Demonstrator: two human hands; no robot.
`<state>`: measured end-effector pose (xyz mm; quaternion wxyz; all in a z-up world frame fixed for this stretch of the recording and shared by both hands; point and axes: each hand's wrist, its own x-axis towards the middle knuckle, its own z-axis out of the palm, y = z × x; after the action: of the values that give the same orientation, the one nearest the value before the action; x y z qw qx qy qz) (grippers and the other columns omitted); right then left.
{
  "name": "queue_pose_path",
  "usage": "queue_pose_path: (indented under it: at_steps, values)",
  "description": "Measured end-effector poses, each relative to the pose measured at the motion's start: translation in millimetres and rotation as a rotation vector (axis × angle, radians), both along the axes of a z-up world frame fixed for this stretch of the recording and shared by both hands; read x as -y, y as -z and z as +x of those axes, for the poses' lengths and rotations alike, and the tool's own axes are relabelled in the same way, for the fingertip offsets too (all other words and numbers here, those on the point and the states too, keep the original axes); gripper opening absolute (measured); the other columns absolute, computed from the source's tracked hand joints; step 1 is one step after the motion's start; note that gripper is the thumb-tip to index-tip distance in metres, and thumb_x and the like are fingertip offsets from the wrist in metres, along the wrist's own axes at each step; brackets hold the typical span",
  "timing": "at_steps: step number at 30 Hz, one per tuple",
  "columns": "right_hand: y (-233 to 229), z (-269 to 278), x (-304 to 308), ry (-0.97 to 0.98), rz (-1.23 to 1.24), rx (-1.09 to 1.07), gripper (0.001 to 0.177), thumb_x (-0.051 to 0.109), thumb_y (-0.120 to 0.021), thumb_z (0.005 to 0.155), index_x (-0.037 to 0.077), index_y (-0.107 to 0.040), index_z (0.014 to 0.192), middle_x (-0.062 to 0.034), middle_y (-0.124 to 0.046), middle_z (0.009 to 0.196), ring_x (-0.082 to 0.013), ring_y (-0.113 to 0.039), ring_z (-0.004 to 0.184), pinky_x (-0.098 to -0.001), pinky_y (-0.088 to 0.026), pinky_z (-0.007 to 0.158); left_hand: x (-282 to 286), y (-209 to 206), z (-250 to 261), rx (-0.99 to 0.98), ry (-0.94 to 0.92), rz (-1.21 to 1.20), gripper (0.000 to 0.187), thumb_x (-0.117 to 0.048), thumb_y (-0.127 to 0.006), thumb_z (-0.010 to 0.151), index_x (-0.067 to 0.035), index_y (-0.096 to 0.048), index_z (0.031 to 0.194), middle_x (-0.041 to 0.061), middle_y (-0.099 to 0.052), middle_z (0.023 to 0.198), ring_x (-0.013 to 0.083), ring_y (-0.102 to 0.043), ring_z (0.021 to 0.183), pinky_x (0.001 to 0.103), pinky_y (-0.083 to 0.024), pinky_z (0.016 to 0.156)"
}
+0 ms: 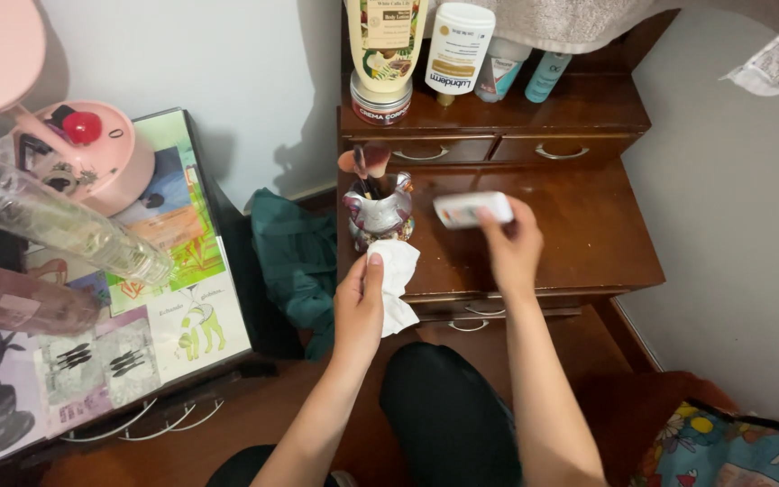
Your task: Wiping down a wooden nightstand with a wet wipe and organizing various skincare and beauty products.
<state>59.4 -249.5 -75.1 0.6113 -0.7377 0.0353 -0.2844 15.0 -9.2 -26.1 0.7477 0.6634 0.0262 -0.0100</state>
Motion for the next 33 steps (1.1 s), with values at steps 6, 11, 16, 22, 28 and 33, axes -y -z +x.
queue_pose_path:
  at_steps: [6,11,16,22,28,33]
  values:
    - [-49.7,-64.3,-49.9,0.008,0.798,-0.17,0.043,0.046,-0.044,0.105,0.014,-0.056,0.129,-0.0044,-0.068,0.098,-0.0179,-0.067,0.083,-0.0378,-0.06,0.071,13.0,7.6,0.5,0.015,0.021,-0.133,0.044,-0.034,-0.049,0.107,0.001,-0.07,0.123,0.004,-0.076,0.101,0.0076,-0.066,0.09,0.025,-0.054,0.08]
    - [-71.5,-91.0,-98.8,-0.647,1.157,-0.089,0.052,0.044,-0.037,0.113,0.002,-0.046,0.142,-0.0158,-0.063,0.12,-0.0289,-0.062,0.105,-0.0423,-0.053,0.085,23.5,-6.7,-26.6,0.225,-0.143,0.085,0.043,-0.029,-0.046,0.11,0.003,-0.062,0.133,0.016,-0.07,0.124,0.0209,-0.065,0.113,0.032,-0.052,0.096]
    - [-71.4,-113.5,-127.1,-0.427,0.995,-0.226,0.061,0.037,-0.04,0.106,0.007,-0.033,0.158,-0.0102,-0.046,0.157,-0.0245,-0.046,0.143,-0.0393,-0.037,0.118,15.8,-33.9,-39.0,0.96,0.118,0.847,0.047,-0.029,-0.046,0.106,-0.004,-0.054,0.145,0.016,-0.051,0.158,0.0406,-0.035,0.155,0.057,-0.023,0.13]
    - [-78.8,-117.5,-137.3,-0.606,0.856,-0.182,0.065,0.036,-0.037,0.108,0.006,-0.022,0.163,-0.01,-0.032,0.169,-0.0243,-0.034,0.154,-0.0386,-0.029,0.125,3.4,-40.6,-32.9,0.795,0.199,0.751,0.075,-0.043,-0.041,0.108,0.004,-0.023,0.164,0.027,-0.02,0.172,0.0471,-0.019,0.163,0.057,-0.013,0.134]
    - [-83.8,-85.6,-108.3,-0.392,0.914,-0.102,0.068,0.03,-0.046,0.107,0.006,-0.024,0.167,-0.019,-0.041,0.16,-0.0321,-0.047,0.133,-0.0477,-0.038,0.115,19.6,-20.8,-47.7,0.782,0.324,0.676,0.085,-0.054,-0.035,0.108,0.007,-0.017,0.163,0.031,-0.015,0.172,0.0471,-0.016,0.162,0.056,-0.014,0.133]
    - [-100.9,-100.0,-122.6,-0.332,0.982,-0.189,0.07,0.036,-0.047,0.105,0.004,-0.026,0.163,-0.0158,-0.047,0.152,-0.027,-0.052,0.132,-0.0432,-0.038,0.113,15.7,-24.2,-42.6,0.867,0.334,0.69,0.088,-0.06,-0.029,0.108,0.007,-0.017,0.164,0.031,-0.015,0.172,0.0464,-0.016,0.163,0.055,-0.015,0.134]
